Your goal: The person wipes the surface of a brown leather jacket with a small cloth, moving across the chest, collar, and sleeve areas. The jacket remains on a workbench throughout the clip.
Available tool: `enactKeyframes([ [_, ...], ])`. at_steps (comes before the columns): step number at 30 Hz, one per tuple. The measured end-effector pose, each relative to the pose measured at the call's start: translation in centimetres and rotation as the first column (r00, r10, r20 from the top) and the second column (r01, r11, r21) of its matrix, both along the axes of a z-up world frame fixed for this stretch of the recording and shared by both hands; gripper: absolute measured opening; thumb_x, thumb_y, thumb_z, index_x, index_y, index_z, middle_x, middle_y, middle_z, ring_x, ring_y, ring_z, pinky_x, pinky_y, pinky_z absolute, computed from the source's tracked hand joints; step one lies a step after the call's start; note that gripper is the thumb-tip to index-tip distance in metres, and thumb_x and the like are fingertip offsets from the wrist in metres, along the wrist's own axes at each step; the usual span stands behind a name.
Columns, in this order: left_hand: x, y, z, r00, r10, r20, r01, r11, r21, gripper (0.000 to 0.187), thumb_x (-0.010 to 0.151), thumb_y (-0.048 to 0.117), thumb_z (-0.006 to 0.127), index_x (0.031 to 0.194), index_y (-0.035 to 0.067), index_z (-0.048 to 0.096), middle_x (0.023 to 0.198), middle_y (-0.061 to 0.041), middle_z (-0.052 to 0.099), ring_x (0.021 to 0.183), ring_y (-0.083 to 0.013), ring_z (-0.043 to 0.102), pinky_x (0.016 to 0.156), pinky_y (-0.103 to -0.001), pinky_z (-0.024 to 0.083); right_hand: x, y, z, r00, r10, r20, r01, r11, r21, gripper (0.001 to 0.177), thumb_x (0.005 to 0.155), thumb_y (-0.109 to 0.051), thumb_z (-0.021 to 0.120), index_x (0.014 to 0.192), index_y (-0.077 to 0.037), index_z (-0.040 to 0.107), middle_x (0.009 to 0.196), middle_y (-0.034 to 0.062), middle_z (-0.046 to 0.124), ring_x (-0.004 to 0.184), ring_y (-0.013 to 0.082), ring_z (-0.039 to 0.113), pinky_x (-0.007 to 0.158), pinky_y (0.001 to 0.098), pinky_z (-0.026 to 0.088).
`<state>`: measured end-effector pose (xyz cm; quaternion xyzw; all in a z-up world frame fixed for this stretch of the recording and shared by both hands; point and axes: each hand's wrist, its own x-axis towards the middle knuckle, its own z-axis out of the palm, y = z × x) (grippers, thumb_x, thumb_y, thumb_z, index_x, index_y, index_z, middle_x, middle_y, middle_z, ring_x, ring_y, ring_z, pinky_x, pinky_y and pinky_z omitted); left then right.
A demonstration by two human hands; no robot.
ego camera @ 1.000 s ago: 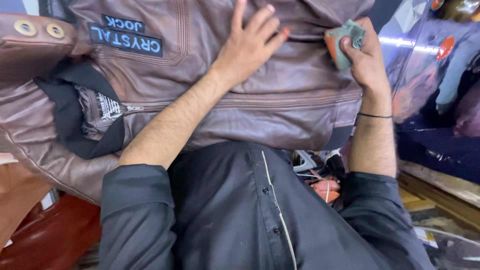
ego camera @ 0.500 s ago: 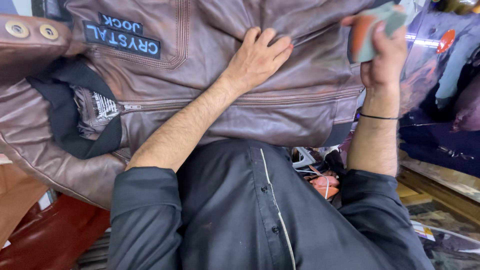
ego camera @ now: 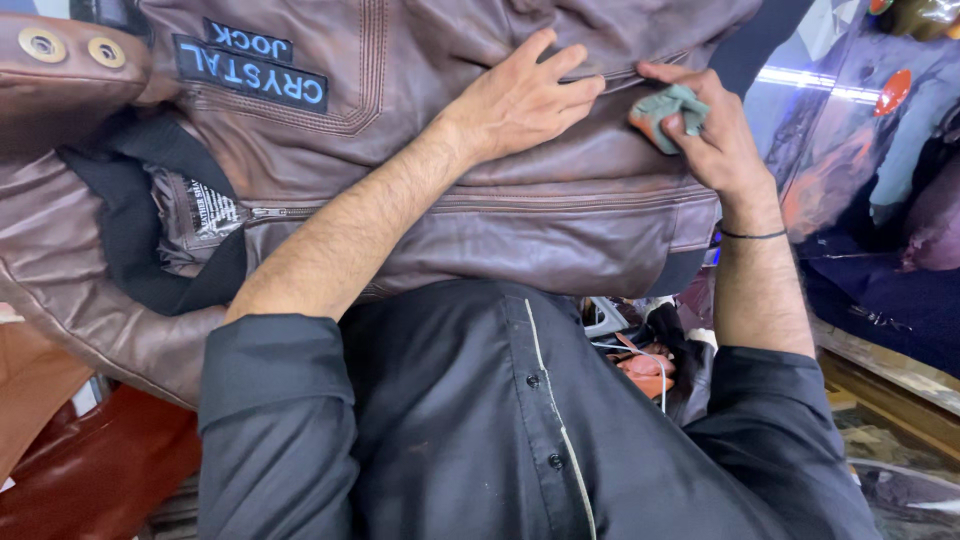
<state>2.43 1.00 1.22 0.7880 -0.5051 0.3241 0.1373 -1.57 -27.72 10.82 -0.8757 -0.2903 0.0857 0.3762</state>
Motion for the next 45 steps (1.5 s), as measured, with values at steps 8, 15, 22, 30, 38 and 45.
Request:
enactKeyframes([
  [8, 0.9, -1.2, -1.3, 0.984, 0.030, -0.173, -0.023, 0.999, 0.043, 0.033, 0.108, 0.025, 0.059, 0.136, 0.011, 0.068, 0.124, -0.004, 0.061, 0.128, -0.0279, 0.049, 0.106, -0.049, 0.038, -0.5, -1.8, -0.8, 0.999, -0.021, -0.031, 0.022, 0.999, 0.035, 0.033, 0.117, -0.030, 0.056, 0.123, 0.000, 0.046, 0.150, 0.0245, 0.061, 0.134, 0.0351, 0.063, 0.115, 0.0420, 0.048],
  [15, -1.0, -3.0, -1.3, 0.896, 0.159, -0.414, -0.165, 0.986, 0.021, 0.050, 0.098, 0.021, 0.060, 0.148, 0.022, 0.061, 0.154, -0.014, 0.050, 0.145, -0.0407, 0.034, 0.113, -0.069, 0.026, -1.2, -2.3, -2.1, 0.977, -0.047, -0.207, 0.105, 0.954, 0.279, 0.035, 0.118, -0.031, 0.061, 0.120, -0.001, 0.044, 0.148, 0.0255, 0.058, 0.140, 0.0300, 0.056, 0.123, 0.0399, 0.041],
  [22, -4.4, -4.8, -1.1, 0.872, 0.257, -0.417, -0.249, 0.966, 0.073, 0.048, 0.101, 0.030, 0.057, 0.148, 0.019, 0.058, 0.158, -0.021, 0.042, 0.145, -0.0450, 0.032, 0.108, -0.071, 0.032, 1.0, -0.4, 2.3, 0.913, -0.397, -0.092, 0.407, 0.879, 0.247, 0.030, 0.108, -0.019, 0.069, 0.129, 0.001, 0.060, 0.123, 0.0158, 0.070, 0.109, 0.0226, 0.070, 0.101, 0.0367, 0.056],
  [30, -5.0, -5.3, -1.3, 0.880, 0.323, -0.349, -0.310, 0.946, 0.093, 0.051, 0.100, 0.031, 0.056, 0.151, 0.020, 0.056, 0.158, -0.020, 0.039, 0.146, -0.0424, 0.034, 0.113, -0.067, 0.032, 4.7, 4.0, 1.5, 0.875, 0.163, 0.457, 0.299, 0.561, -0.772, 0.019, 0.079, -0.021, 0.081, 0.094, -0.010, 0.076, 0.096, 0.0141, 0.071, 0.082, 0.0360, 0.070, 0.066, 0.0459, 0.055],
  [38, -5.8, -4.0, -5.0, 0.860, -0.035, -0.510, -0.303, 0.769, -0.563, 0.054, 0.103, -0.002, 0.064, 0.148, 0.023, 0.050, 0.147, -0.015, 0.045, 0.136, -0.0340, 0.050, 0.115, -0.047, 0.045, 4.6, 6.5, 0.2, 0.987, 0.046, 0.153, 0.044, 0.842, -0.538, 0.021, 0.085, -0.016, 0.079, 0.103, -0.006, 0.074, 0.097, 0.0145, 0.071, 0.092, 0.0346, 0.072, 0.080, 0.0440, 0.056],
  [45, -5.7, -3.8, -6.0, 0.888, -0.164, -0.430, -0.235, 0.640, -0.731, 0.087, 0.084, -0.022, 0.059, 0.153, 0.024, 0.033, 0.152, -0.021, 0.034, 0.136, -0.0374, 0.052, 0.114, -0.046, 0.052, 2.9, 6.9, 1.7, 0.825, 0.295, 0.483, 0.183, 0.667, -0.722, 0.023, 0.084, -0.004, 0.075, 0.104, -0.015, 0.079, 0.099, 0.0037, 0.072, 0.097, 0.0315, 0.062, 0.085, 0.0427, 0.049],
])
